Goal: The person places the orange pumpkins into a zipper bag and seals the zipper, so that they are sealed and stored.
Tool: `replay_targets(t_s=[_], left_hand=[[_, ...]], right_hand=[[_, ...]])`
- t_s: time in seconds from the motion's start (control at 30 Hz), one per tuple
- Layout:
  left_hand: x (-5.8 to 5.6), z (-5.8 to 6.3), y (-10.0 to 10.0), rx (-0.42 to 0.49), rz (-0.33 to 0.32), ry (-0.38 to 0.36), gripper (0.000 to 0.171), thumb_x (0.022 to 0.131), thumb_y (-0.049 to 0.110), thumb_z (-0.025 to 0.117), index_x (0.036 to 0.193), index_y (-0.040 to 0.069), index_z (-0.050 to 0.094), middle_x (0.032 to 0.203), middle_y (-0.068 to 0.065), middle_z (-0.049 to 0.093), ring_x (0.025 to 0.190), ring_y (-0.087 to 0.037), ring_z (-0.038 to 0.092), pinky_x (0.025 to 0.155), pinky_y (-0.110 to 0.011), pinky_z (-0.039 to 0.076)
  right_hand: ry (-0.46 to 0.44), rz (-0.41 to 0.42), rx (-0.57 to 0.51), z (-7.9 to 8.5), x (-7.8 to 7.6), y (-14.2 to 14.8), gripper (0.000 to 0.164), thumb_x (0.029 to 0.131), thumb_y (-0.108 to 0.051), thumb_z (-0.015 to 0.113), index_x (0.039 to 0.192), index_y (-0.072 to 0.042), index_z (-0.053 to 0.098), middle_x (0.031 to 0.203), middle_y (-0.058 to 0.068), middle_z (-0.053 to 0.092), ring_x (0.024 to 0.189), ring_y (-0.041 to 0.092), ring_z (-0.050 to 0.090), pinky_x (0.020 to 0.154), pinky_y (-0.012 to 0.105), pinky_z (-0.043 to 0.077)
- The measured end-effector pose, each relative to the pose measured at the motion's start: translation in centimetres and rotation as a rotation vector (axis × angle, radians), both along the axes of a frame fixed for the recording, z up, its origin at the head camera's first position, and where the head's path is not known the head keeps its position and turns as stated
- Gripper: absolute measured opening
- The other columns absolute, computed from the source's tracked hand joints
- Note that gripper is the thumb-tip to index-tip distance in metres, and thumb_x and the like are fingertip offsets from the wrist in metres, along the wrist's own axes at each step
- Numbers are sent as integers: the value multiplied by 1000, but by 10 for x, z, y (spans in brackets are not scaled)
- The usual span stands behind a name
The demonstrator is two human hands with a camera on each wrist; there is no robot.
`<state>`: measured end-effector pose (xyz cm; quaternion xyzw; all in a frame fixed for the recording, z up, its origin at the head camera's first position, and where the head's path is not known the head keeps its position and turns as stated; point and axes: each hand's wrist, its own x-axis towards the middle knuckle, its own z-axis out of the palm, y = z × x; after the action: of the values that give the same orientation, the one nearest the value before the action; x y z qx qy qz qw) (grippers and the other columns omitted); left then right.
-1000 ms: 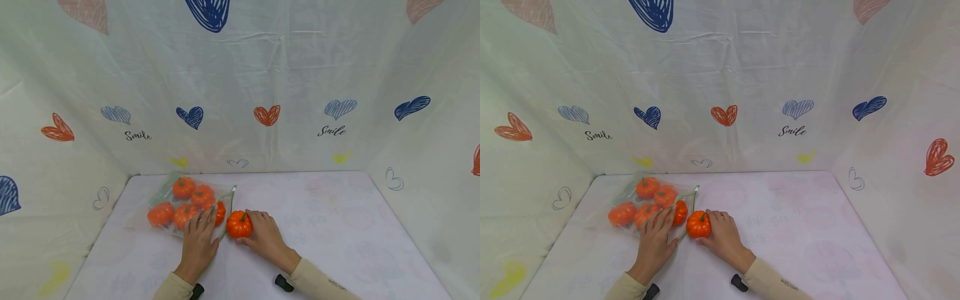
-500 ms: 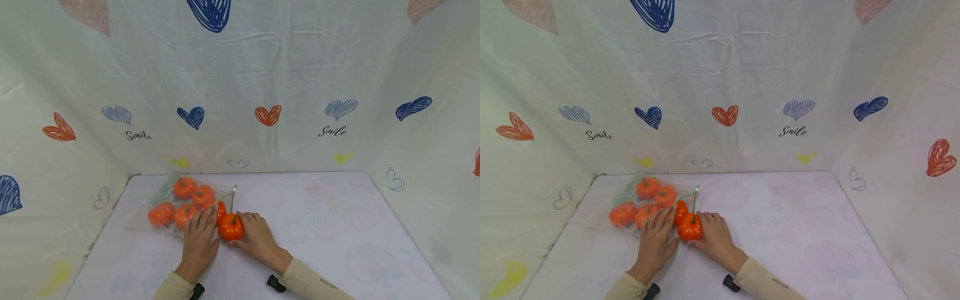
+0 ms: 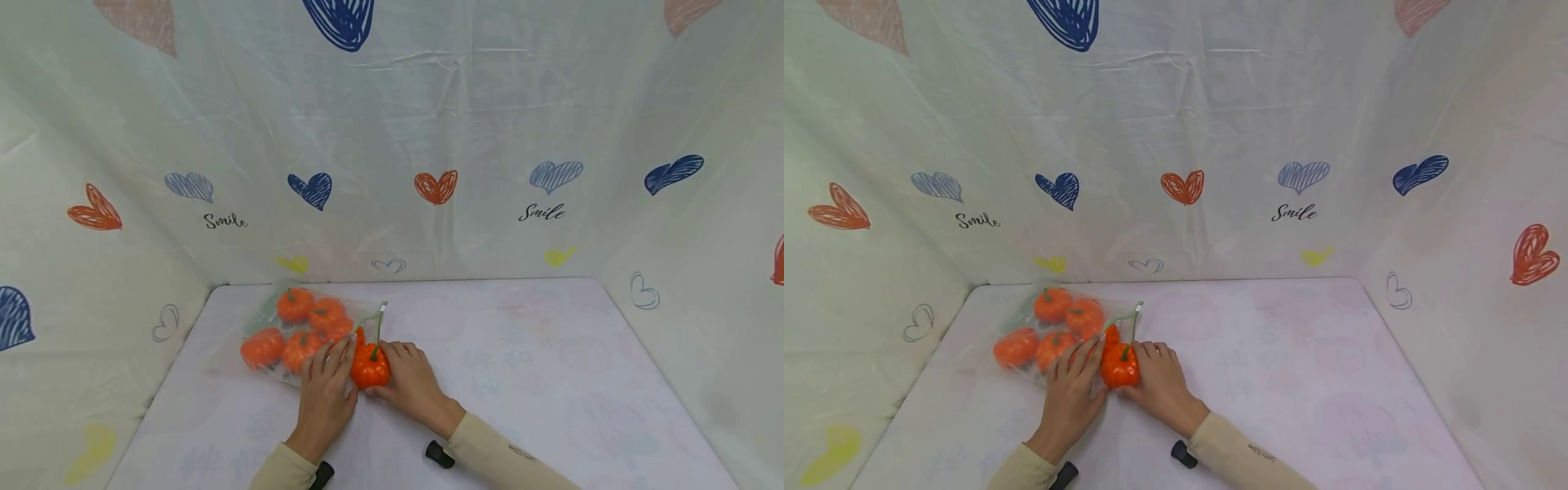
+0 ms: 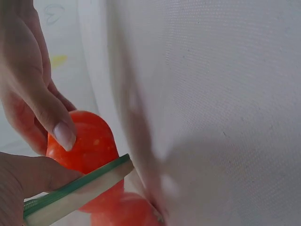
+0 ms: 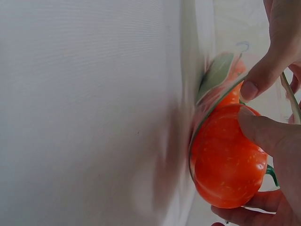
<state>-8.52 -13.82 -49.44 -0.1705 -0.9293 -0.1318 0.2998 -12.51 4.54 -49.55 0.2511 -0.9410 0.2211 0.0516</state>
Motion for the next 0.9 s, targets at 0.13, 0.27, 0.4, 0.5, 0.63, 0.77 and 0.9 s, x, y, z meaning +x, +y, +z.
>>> replay_targets(t_s=[0.13, 0.27, 0.4, 0.5, 0.63, 0.77, 0.9], left_hand=[[1, 1, 0, -12, 8, 0, 101, 52, 5, 103, 144, -1, 61, 144, -12, 60, 127, -38, 50, 96, -53, 41], [1, 1, 0, -23, 15, -1, 101, 52, 6, 103, 143, 0, 62, 147, -11, 59, 128, -37, 50, 96, -53, 41], [1, 1, 0, -23, 11, 11, 100, 51, 5, 103, 142, 0, 63, 147, -10, 59, 129, -37, 49, 96, -53, 41], [2, 1, 0, -16, 5, 17, 102, 50, 3, 103, 143, 1, 62, 146, -10, 59, 127, -37, 49, 96, -53, 41], [2, 1, 0, -4, 0, 16, 104, 50, 3, 103, 145, 1, 61, 146, -10, 59, 126, -37, 49, 95, -54, 41], [1, 0, -1, 2, -8, 22, 102, 51, 4, 104, 144, 1, 62, 146, -11, 60, 125, -37, 50, 96, -54, 41], [0, 0, -2, -2, -15, 36, 101, 51, 6, 104, 143, 1, 63, 144, -13, 61, 124, -37, 50, 97, -52, 39]], right_hand=[[4, -13, -13, -2, -3, -6, 83, 81, -43, 92, 143, 1, 59, 131, 13, 67, 119, 31, 59, 101, 48, 52], [14, -19, -18, -2, -6, -11, 82, 81, -42, 92, 143, 1, 59, 131, 13, 67, 118, 31, 60, 100, 47, 52], [18, -16, -14, -1, -7, -16, 83, 82, -43, 91, 144, 0, 58, 131, 13, 67, 118, 31, 60, 99, 46, 52], [22, -7, -5, -1, -8, -19, 83, 82, -44, 91, 144, 0, 59, 130, 12, 67, 118, 30, 60, 98, 45, 53], [20, 12, 0, 1, -11, -21, 83, 82, -44, 91, 144, -1, 59, 131, 11, 67, 117, 30, 60, 98, 45, 53], [23, 42, -5, 1, -15, -23, 82, 82, -42, 92, 145, -2, 58, 133, 11, 67, 118, 30, 60, 99, 45, 54], [36, 82, -6, 1, -19, -23, 81, 83, -39, 92, 146, -2, 57, 135, 11, 66, 118, 29, 60, 100, 44, 53]])
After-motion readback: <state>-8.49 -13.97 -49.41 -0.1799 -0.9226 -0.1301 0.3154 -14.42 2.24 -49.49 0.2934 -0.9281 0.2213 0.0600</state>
